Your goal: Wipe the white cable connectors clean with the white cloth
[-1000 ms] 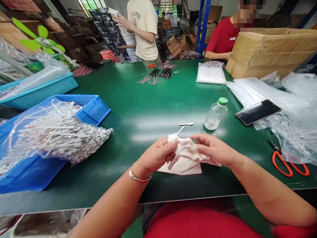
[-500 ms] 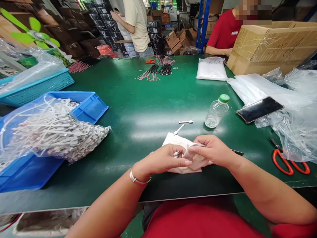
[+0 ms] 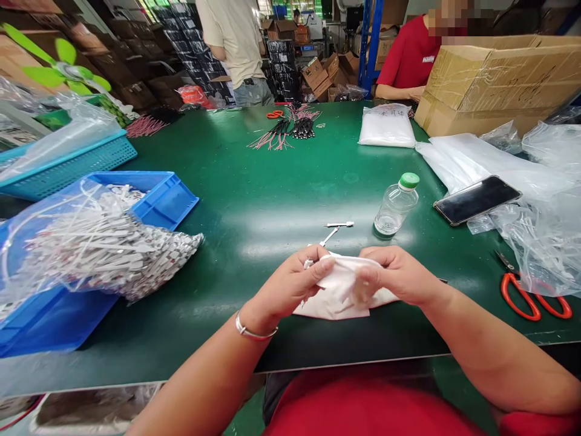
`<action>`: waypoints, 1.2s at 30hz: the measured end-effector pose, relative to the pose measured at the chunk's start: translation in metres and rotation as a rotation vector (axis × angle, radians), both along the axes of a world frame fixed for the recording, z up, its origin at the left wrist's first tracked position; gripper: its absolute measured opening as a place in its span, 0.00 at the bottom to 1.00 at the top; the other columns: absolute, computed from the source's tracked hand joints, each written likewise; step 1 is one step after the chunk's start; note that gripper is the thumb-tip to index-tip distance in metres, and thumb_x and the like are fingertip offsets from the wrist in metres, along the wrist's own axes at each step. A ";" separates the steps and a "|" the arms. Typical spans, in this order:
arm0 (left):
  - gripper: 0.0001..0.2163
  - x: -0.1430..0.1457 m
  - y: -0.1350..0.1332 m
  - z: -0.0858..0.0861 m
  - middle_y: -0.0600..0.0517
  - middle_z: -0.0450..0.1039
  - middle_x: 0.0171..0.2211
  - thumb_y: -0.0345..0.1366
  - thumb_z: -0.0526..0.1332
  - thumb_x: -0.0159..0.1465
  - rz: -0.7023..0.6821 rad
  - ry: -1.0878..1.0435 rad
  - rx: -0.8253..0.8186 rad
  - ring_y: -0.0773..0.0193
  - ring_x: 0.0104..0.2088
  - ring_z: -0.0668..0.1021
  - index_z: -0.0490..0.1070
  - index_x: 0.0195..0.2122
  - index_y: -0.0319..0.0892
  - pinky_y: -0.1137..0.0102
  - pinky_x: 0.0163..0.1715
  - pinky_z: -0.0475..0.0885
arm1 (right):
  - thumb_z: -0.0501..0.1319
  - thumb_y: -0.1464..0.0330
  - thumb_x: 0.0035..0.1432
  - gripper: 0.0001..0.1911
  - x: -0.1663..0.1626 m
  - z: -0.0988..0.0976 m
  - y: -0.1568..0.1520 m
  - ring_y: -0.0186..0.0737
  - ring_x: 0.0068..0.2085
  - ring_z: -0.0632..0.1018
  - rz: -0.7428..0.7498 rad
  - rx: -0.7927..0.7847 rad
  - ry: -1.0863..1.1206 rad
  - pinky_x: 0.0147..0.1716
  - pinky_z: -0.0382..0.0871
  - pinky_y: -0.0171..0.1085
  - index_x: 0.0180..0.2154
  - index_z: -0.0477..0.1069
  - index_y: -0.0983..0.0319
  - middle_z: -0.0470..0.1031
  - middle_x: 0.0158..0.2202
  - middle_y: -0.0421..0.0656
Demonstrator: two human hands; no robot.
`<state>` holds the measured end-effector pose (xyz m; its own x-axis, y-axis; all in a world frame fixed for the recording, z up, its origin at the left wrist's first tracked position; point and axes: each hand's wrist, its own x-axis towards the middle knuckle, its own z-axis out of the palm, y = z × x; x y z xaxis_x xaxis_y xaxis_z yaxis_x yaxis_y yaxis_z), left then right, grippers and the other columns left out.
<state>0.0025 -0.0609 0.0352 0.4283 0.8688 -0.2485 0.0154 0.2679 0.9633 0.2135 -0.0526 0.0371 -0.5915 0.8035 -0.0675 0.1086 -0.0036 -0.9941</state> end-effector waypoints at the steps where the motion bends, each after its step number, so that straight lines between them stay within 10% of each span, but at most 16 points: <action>1: 0.19 0.000 0.001 -0.001 0.62 0.55 0.15 0.52 0.62 0.58 0.020 -0.030 -0.016 0.76 0.15 0.54 0.59 0.27 0.41 0.78 0.14 0.47 | 0.59 0.52 0.57 0.25 -0.001 -0.001 0.001 0.33 0.27 0.69 -0.058 0.062 0.023 0.28 0.61 0.33 0.19 0.71 0.65 0.69 0.23 0.41; 7: 0.19 -0.005 0.006 0.000 0.62 0.55 0.15 0.50 0.65 0.55 0.040 -0.161 -0.093 0.78 0.14 0.53 0.59 0.26 0.41 0.79 0.14 0.46 | 0.55 0.55 0.62 0.24 -0.003 -0.007 0.002 0.45 0.50 0.73 -0.190 0.218 0.023 0.50 0.62 0.40 0.22 0.77 0.62 0.78 0.41 0.47; 12: 0.17 0.003 0.003 -0.001 0.61 0.58 0.17 0.48 0.65 0.55 0.072 -0.051 -0.009 0.76 0.16 0.57 0.62 0.26 0.40 0.78 0.16 0.51 | 0.58 0.52 0.59 0.21 -0.005 -0.007 -0.004 0.44 0.50 0.74 -0.060 -0.095 0.355 0.51 0.63 0.41 0.30 0.80 0.61 0.75 0.50 0.46; 17: 0.13 0.027 -0.008 -0.008 0.56 0.65 0.22 0.44 0.60 0.59 0.135 0.135 0.212 0.71 0.24 0.67 0.65 0.26 0.39 0.75 0.26 0.63 | 0.68 0.56 0.51 0.25 -0.013 -0.014 -0.007 0.38 0.39 0.78 -0.072 -0.407 0.535 0.44 0.69 0.40 0.50 0.74 0.55 0.80 0.39 0.42; 27: 0.13 0.046 -0.019 -0.024 0.52 0.70 0.24 0.41 0.53 0.64 0.011 0.217 0.375 0.65 0.28 0.71 0.69 0.28 0.39 0.72 0.30 0.66 | 0.71 0.58 0.45 0.16 -0.022 0.001 -0.007 0.30 0.22 0.70 -0.402 -0.471 0.614 0.21 0.66 0.29 0.27 0.69 0.61 0.71 0.20 0.36; 32: 0.14 0.037 -0.018 -0.019 0.53 0.67 0.23 0.41 0.54 0.64 -0.020 0.329 0.482 0.67 0.26 0.68 0.67 0.25 0.39 0.73 0.29 0.64 | 0.69 0.59 0.49 0.17 0.020 0.026 0.014 0.26 0.16 0.55 -0.768 0.030 0.629 0.12 0.49 0.26 0.25 0.62 0.59 0.55 0.16 0.30; 36: 0.13 0.024 -0.011 -0.013 0.53 0.68 0.24 0.41 0.56 0.63 0.098 0.355 0.481 0.66 0.27 0.68 0.67 0.26 0.40 0.73 0.30 0.64 | 0.66 0.59 0.52 0.12 0.051 0.021 0.040 0.33 0.24 0.65 -1.151 0.741 0.058 0.26 0.65 0.34 0.29 0.69 0.59 0.62 0.22 0.35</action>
